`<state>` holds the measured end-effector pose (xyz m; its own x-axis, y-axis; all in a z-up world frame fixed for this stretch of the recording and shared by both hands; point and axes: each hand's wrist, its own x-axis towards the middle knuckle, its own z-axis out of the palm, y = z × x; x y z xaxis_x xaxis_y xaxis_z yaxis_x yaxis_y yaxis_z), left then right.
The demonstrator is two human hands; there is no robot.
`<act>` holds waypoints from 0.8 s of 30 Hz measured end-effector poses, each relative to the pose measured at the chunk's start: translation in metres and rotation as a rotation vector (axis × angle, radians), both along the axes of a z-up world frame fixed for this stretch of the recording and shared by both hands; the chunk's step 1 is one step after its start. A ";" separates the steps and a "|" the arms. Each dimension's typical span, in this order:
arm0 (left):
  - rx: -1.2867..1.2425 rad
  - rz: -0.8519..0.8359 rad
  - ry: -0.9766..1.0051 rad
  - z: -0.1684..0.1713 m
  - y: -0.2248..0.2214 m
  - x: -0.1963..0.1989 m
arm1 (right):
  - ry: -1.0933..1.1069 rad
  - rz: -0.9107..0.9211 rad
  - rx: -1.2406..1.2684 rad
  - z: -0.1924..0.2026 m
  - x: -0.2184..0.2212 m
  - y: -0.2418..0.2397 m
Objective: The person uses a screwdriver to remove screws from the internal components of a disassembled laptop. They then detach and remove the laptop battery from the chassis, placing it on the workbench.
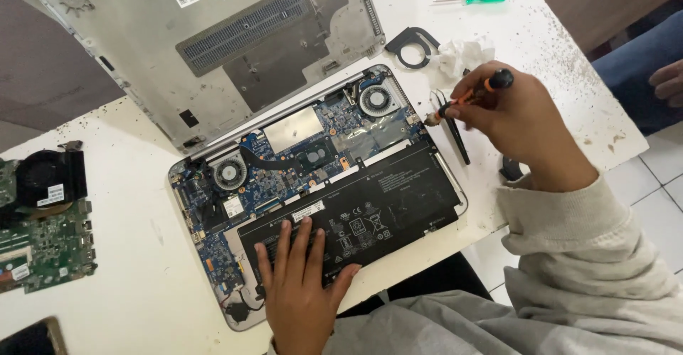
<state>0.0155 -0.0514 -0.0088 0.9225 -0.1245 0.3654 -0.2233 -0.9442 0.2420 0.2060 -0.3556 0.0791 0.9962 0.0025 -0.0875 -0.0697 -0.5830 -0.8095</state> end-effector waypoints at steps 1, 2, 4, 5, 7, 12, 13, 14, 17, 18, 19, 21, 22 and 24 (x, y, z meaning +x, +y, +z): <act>0.001 -0.002 0.001 -0.001 0.000 0.000 | 0.001 -0.002 0.001 0.005 -0.002 0.003; 0.003 -0.004 -0.002 -0.001 0.000 -0.001 | 0.031 -0.024 0.050 0.011 -0.004 0.007; 0.005 -0.004 -0.012 -0.001 0.001 0.001 | 0.055 -0.044 0.100 0.017 -0.004 0.010; 0.004 -0.001 -0.006 -0.001 0.000 0.000 | 0.034 -0.010 0.138 0.015 -0.004 0.008; 0.003 0.004 -0.002 0.000 0.000 0.001 | 0.012 0.026 0.176 0.009 -0.004 0.005; 0.009 0.002 -0.016 0.000 0.000 0.000 | -0.059 -0.013 0.064 0.002 -0.008 0.013; 0.009 0.005 -0.016 0.000 -0.001 0.001 | -0.059 -0.010 0.064 0.003 -0.008 0.012; 0.010 0.006 -0.014 0.001 -0.001 0.001 | -0.082 -0.019 0.140 0.004 -0.009 0.012; 0.012 0.004 -0.010 0.000 0.000 -0.001 | -0.115 0.014 0.290 -0.001 -0.010 0.009; 0.012 0.003 -0.012 -0.001 0.000 0.000 | -0.130 0.059 0.364 -0.003 -0.010 0.008; 0.011 0.004 -0.012 -0.001 0.000 0.000 | -0.129 0.060 0.364 -0.003 -0.010 0.006; 0.002 -0.001 -0.010 -0.001 0.000 0.000 | -0.057 -0.079 0.220 -0.006 -0.010 0.003; 0.003 -0.001 -0.006 0.000 0.000 -0.001 | -0.053 -0.079 0.220 -0.002 -0.012 0.006; -0.003 0.000 -0.009 0.002 -0.001 0.000 | -0.039 -0.065 0.266 0.007 -0.013 0.011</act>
